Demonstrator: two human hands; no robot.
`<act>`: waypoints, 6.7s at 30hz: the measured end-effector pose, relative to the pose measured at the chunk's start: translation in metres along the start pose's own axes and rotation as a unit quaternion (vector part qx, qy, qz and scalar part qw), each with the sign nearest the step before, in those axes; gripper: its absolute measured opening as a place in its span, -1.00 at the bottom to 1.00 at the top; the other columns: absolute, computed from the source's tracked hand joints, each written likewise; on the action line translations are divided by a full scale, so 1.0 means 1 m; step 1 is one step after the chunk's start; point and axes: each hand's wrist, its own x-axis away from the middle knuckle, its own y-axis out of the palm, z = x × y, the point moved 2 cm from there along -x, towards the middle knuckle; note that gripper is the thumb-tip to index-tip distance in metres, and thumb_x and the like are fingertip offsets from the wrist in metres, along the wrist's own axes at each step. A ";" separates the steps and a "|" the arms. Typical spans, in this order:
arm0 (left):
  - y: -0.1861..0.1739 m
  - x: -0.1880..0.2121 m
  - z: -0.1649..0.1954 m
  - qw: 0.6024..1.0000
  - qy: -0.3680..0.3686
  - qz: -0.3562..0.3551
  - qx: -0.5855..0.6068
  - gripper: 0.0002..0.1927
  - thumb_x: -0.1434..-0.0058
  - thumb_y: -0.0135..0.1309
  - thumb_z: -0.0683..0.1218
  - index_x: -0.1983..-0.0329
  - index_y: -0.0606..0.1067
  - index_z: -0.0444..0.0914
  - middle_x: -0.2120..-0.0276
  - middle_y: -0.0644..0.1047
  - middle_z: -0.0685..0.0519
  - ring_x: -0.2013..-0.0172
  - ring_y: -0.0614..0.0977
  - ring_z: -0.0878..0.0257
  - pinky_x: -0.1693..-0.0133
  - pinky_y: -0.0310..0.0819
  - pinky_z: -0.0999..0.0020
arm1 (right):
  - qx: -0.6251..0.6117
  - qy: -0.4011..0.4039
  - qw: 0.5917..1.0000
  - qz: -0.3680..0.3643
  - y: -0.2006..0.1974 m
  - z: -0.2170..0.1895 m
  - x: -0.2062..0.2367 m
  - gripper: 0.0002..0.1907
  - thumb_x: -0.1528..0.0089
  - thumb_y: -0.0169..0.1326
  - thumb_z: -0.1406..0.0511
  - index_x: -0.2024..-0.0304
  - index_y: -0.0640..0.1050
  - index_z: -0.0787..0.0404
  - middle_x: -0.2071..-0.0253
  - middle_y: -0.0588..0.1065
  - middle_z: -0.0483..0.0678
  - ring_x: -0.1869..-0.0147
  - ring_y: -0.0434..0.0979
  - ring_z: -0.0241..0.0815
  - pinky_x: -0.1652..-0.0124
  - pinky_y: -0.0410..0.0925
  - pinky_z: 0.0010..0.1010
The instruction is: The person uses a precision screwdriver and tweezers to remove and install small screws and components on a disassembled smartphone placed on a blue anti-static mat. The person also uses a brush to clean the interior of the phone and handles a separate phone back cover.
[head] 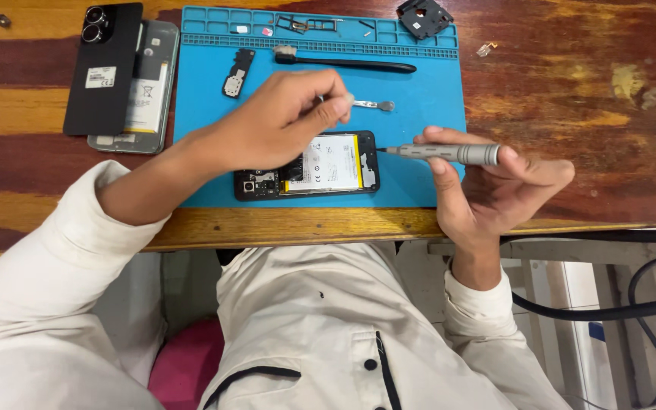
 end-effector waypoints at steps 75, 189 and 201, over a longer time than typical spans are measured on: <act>0.017 0.000 0.017 0.995 -0.017 -0.085 0.041 -0.71 -0.51 -0.11 -0.03 0.26 0.46 -0.28 0.48 0.57 0.12 0.56 0.44 0.43 0.50 0.32 0.45 | 0.003 -0.029 1.000 0.002 0.004 -0.008 -0.001 -0.46 -0.38 0.09 0.56 -0.02 0.00 0.07 0.09 0.49 0.26 0.01 0.68 0.10 0.01 0.57 -0.05; -0.055 0.013 -0.051 0.918 0.097 0.112 -0.368 -0.84 -0.23 0.35 -0.04 0.17 0.70 -0.15 0.25 0.58 0.05 0.18 0.55 -0.03 0.16 0.38 0.01 | -0.189 0.001 0.867 -0.462 0.105 0.015 -0.090 -0.68 -0.49 -0.09 0.13 -0.14 0.43 0.20 -0.03 0.49 -0.01 -0.19 0.48 -0.13 -0.34 0.25 -0.14; -0.052 0.006 -0.053 0.927 0.069 0.109 -0.353 -0.76 0.00 0.30 -0.10 0.23 0.68 -0.22 0.20 0.62 -0.06 0.31 0.62 -0.03 0.27 0.50 0.10 | -0.180 -0.082 0.883 -0.426 0.112 0.010 -0.081 -0.62 -0.41 0.20 0.41 -0.20 0.35 0.17 -0.20 0.49 0.09 -0.34 0.48 0.01 -0.29 0.37 -0.19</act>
